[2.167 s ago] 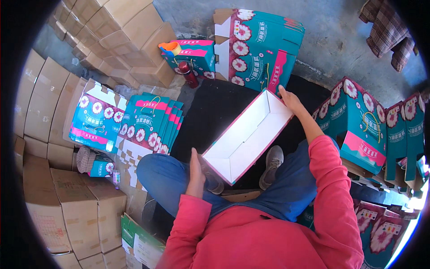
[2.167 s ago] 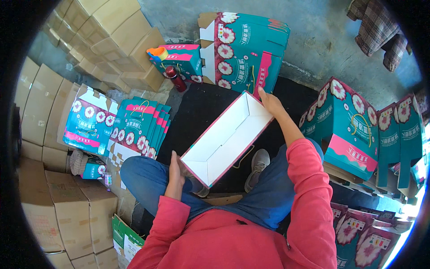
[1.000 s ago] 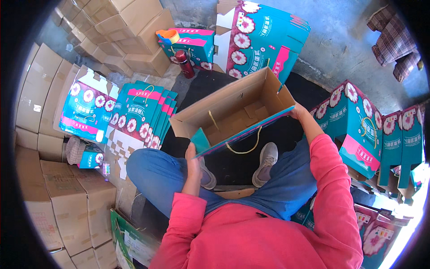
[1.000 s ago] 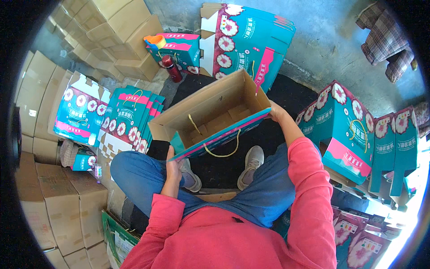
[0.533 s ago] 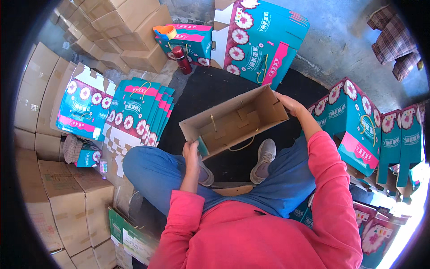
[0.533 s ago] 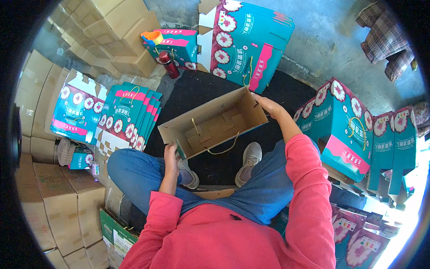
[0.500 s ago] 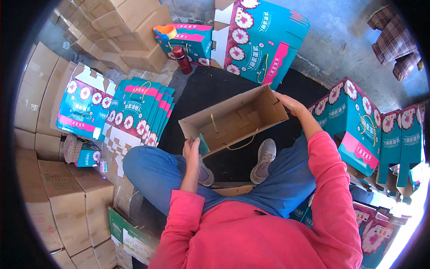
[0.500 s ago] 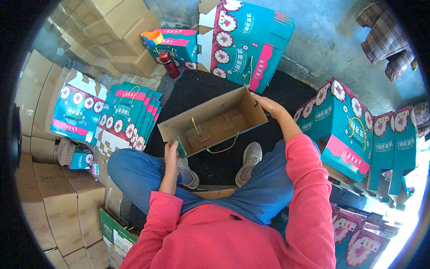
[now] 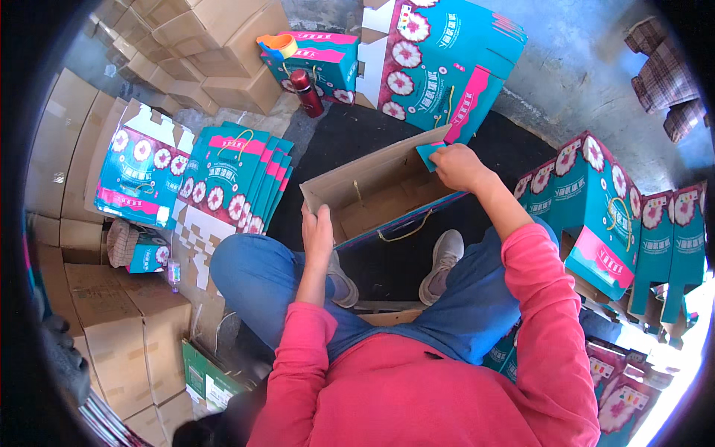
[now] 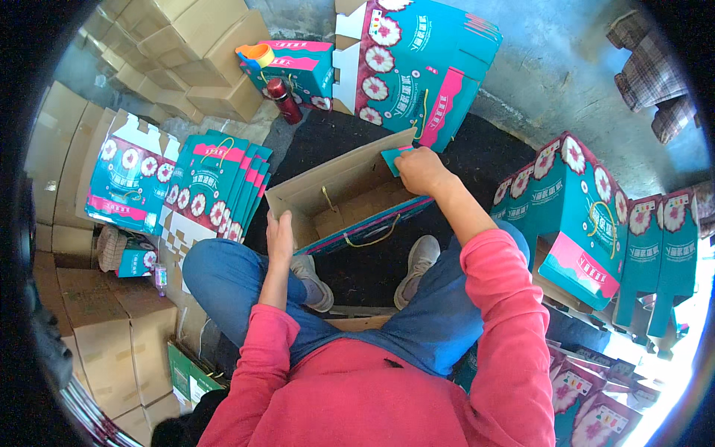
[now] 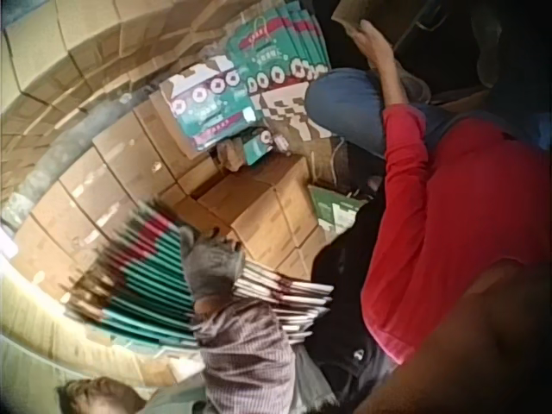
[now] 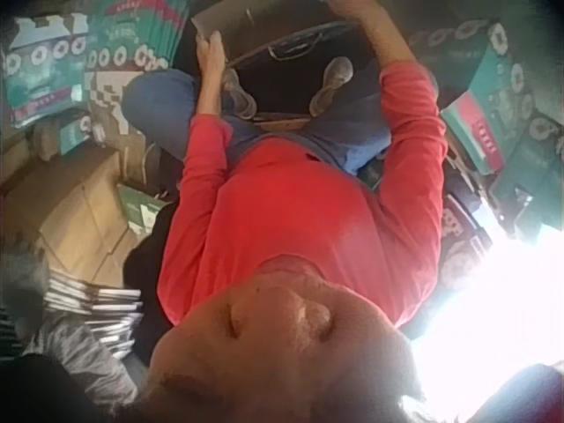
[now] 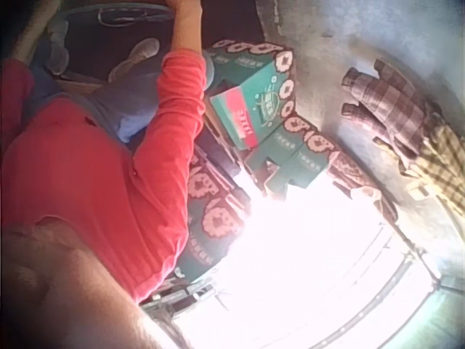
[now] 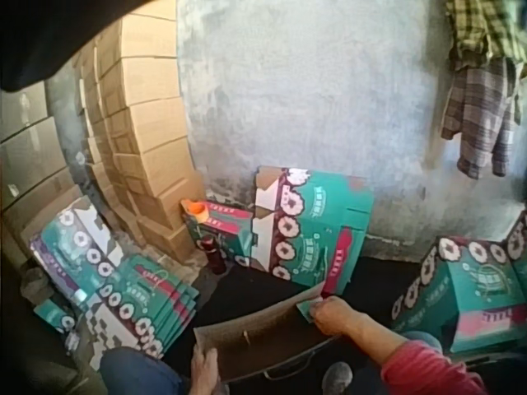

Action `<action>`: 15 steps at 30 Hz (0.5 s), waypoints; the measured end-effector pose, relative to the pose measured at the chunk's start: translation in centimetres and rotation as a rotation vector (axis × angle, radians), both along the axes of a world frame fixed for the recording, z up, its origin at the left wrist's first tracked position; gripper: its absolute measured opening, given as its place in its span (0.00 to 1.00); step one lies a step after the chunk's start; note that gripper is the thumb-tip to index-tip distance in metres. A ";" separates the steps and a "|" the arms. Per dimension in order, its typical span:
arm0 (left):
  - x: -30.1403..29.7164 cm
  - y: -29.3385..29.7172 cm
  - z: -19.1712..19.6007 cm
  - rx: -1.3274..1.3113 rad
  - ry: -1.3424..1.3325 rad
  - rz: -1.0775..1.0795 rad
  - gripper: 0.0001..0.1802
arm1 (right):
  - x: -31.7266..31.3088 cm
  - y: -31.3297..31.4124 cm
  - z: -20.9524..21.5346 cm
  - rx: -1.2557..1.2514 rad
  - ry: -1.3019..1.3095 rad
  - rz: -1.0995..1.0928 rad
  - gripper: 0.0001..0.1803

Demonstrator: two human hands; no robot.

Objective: Folding flat-packed cardboard boxes into their final shape and stacking them.

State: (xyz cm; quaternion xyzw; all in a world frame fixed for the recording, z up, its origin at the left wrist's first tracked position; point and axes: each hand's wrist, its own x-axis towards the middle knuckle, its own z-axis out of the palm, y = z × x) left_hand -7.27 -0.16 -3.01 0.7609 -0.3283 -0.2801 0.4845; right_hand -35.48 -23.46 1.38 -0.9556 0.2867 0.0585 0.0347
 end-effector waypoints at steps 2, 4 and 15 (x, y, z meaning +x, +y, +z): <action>-0.3 -0.1 0.0 -0.009 -0.004 -0.008 0.33 | 0.9 -0.1 0.3 0.022 0.033 -0.011 0.14; 0.0 0.3 -0.3 -0.019 -0.018 0.000 0.33 | 1.8 0.0 0.4 0.042 0.057 -0.005 0.15; -1.1 0.6 -0.6 0.082 -0.118 -0.066 0.39 | 1.5 -0.6 -1.3 0.322 -0.244 -0.280 0.30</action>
